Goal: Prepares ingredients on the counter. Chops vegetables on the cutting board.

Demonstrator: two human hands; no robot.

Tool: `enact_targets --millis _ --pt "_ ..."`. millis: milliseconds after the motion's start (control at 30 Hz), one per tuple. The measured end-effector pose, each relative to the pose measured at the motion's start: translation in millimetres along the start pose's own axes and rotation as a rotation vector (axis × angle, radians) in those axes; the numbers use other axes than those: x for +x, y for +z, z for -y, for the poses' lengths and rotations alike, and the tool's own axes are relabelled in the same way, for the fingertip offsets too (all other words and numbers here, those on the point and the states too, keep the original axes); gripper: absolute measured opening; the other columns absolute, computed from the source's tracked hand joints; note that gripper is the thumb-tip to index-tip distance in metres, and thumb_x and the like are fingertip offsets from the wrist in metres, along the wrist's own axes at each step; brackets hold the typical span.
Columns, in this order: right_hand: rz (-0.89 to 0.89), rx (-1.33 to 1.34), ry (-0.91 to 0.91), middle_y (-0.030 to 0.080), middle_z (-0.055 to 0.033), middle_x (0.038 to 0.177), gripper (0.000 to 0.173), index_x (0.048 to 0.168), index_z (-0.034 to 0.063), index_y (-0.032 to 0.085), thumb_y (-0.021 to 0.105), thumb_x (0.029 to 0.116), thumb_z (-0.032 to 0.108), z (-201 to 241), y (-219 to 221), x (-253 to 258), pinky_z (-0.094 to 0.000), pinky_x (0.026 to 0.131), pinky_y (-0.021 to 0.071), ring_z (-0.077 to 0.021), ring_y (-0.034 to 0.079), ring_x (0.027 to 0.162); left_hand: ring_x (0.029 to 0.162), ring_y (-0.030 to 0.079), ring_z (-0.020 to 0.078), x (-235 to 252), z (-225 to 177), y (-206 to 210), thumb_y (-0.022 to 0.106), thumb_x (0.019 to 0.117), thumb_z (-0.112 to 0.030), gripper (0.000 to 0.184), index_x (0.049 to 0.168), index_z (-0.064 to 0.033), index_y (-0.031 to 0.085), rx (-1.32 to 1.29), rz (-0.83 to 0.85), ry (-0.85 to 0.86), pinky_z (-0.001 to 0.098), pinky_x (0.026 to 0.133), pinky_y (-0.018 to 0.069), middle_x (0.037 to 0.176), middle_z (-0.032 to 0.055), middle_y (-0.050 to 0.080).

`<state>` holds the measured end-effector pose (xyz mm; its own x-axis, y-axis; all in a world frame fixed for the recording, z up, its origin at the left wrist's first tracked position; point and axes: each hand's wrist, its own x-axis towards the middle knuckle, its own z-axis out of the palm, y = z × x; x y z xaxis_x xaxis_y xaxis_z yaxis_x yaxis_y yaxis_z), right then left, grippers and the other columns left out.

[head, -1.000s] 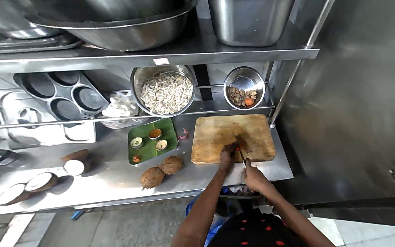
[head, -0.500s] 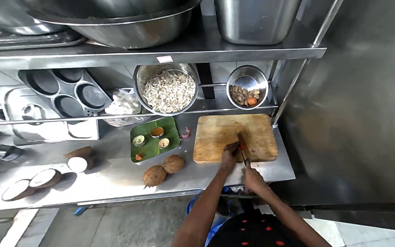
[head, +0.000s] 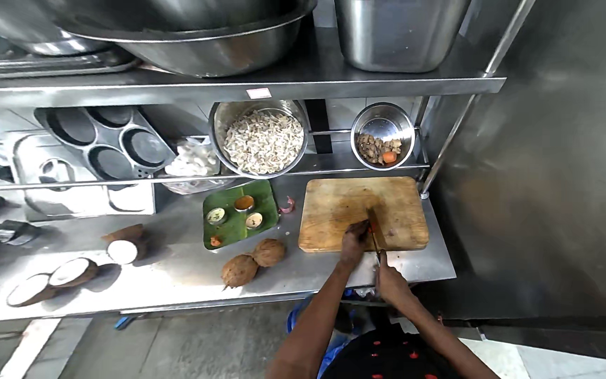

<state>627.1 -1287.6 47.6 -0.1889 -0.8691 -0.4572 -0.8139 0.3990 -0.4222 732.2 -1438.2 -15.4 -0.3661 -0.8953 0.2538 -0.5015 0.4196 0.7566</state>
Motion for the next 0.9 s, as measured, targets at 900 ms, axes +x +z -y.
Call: enact_targets --millis 900 --pt "0.035 0.017 0.003 0.070 -0.0175 0.103 0.062 0.160 0.0168 0.019 0.047 0.1059 0.029 10 -20 -3 -0.0553 0.079 0.0594 -0.0362 0.073 0.092 0.128 0.061 0.0210 2 5 2 0.064 0.0984 -0.010 0.037 0.134 -0.0168 0.070 0.003 0.003 -0.029 0.0443 0.111 0.0486 0.136 0.0022 0.068"
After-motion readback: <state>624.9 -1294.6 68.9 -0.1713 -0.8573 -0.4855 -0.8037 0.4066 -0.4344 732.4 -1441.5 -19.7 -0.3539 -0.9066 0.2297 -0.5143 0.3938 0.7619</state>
